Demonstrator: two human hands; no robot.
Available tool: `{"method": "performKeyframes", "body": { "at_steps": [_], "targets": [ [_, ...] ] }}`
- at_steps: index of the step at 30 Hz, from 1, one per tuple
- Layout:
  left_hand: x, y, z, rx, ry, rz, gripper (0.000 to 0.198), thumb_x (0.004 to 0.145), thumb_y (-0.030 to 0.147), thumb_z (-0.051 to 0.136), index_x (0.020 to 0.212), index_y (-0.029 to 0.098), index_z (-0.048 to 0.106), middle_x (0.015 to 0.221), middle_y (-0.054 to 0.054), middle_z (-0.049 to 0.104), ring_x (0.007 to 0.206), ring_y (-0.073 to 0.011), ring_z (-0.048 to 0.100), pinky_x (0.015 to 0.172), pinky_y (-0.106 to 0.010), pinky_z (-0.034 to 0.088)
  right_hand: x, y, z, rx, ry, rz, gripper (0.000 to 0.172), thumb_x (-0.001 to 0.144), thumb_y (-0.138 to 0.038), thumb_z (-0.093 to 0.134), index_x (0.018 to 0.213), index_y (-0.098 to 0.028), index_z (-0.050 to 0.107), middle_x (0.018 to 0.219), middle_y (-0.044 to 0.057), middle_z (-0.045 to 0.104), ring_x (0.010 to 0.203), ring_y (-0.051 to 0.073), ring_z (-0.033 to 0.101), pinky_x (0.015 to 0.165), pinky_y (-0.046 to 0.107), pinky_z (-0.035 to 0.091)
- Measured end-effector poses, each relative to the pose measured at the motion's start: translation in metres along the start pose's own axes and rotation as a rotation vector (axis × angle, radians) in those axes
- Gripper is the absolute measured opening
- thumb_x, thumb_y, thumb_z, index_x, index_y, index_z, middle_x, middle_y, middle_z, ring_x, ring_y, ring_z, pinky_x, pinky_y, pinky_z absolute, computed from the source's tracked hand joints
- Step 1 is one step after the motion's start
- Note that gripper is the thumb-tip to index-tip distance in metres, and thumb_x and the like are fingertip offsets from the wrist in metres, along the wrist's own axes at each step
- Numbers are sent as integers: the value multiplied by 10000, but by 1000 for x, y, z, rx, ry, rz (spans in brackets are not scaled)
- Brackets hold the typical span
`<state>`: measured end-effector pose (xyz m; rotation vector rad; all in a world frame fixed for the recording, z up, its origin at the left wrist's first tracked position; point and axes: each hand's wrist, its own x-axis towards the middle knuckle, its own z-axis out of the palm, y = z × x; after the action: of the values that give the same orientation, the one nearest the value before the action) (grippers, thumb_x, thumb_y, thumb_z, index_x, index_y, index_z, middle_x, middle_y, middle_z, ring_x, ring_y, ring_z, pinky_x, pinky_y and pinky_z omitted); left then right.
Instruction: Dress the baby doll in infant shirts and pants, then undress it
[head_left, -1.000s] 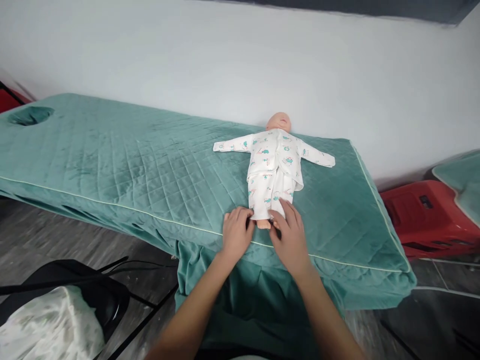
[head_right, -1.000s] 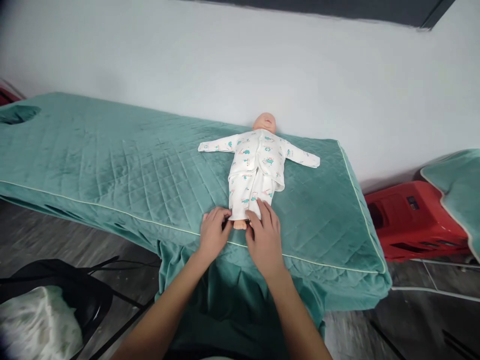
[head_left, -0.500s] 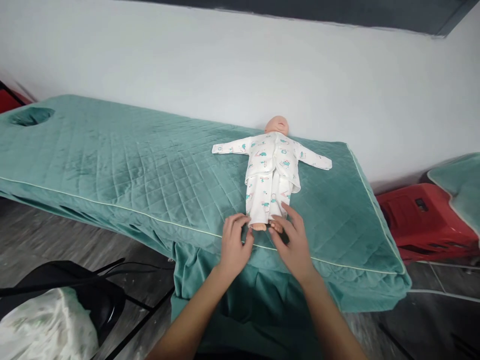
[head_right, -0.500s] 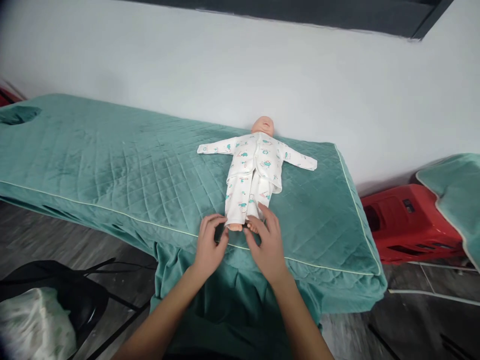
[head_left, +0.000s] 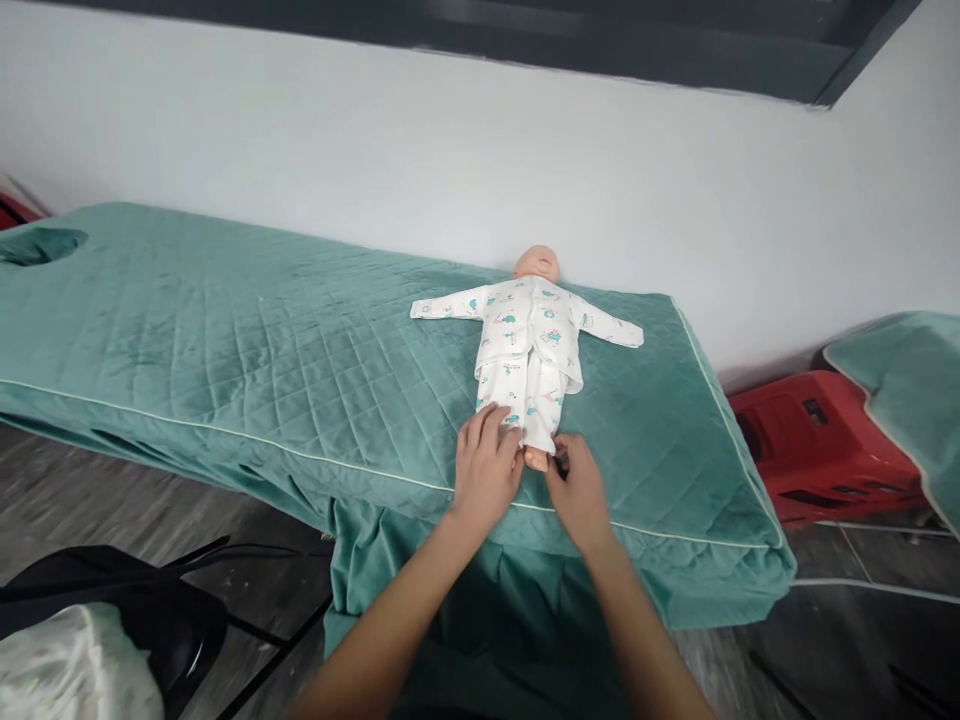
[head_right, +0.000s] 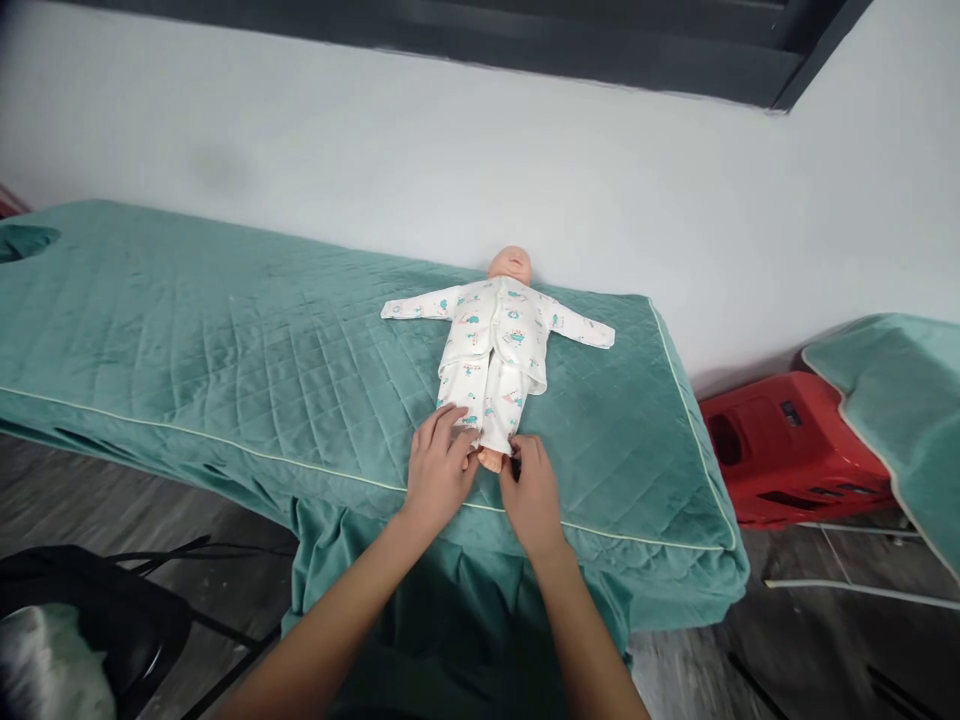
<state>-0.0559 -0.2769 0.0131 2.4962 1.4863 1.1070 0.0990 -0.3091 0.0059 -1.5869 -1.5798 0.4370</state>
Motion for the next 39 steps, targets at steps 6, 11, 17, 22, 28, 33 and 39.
{"method": "performKeyframes", "body": {
  "at_steps": [6,11,17,22,28,33,39],
  "targets": [
    [-3,-2,-3,-95,82,25,153,904,188,589,1033,214,666,1292,-106,636,1297,-281,521,1045,-476,447,-4,-5,-13,114,13,-42,81,915,-176,513,868,-213,568,861,18,580,792,174,547,712,308,460],
    [-12,2,-2,-108,104,60,125,910,192,574,991,197,668,1235,-102,669,1242,-265,548,1043,-482,453,-15,7,-12,40,-9,-85,70,919,-203,522,932,-211,590,925,44,601,881,205,570,787,361,485],
    [-58,-29,-24,-97,106,146,226,925,213,560,1133,212,648,1335,-119,620,1273,-245,556,1071,-469,471,-51,20,-20,27,23,-2,252,908,-383,558,1078,-209,620,1052,98,643,948,260,616,859,453,515],
    [-135,-138,-85,147,154,-276,286,943,215,526,1216,184,604,1355,-154,597,1293,-247,555,1084,-475,469,-109,25,-29,9,-27,152,328,851,-523,574,1011,-249,659,1013,105,701,908,320,667,880,520,520],
    [-230,-255,-179,608,185,-1323,562,859,239,590,1392,95,480,1581,-275,321,1497,-386,291,1152,-598,337,-140,25,-8,60,-179,183,390,791,-574,596,962,-238,695,980,103,743,874,349,720,824,524,580],
    [-301,-283,-214,624,242,-1654,821,795,322,641,1510,120,291,1627,-309,173,1523,-460,160,1087,-776,222,-139,14,25,110,-268,130,355,820,-522,610,997,-230,707,1016,96,758,927,316,734,830,459,616],
    [-356,-274,-237,510,292,-1713,743,804,398,606,1465,143,384,1340,-254,548,1170,-433,609,945,-568,489,-142,0,62,124,-408,-40,279,878,-463,577,995,-260,728,1034,85,766,930,297,748,846,463,635]
  ]
}}
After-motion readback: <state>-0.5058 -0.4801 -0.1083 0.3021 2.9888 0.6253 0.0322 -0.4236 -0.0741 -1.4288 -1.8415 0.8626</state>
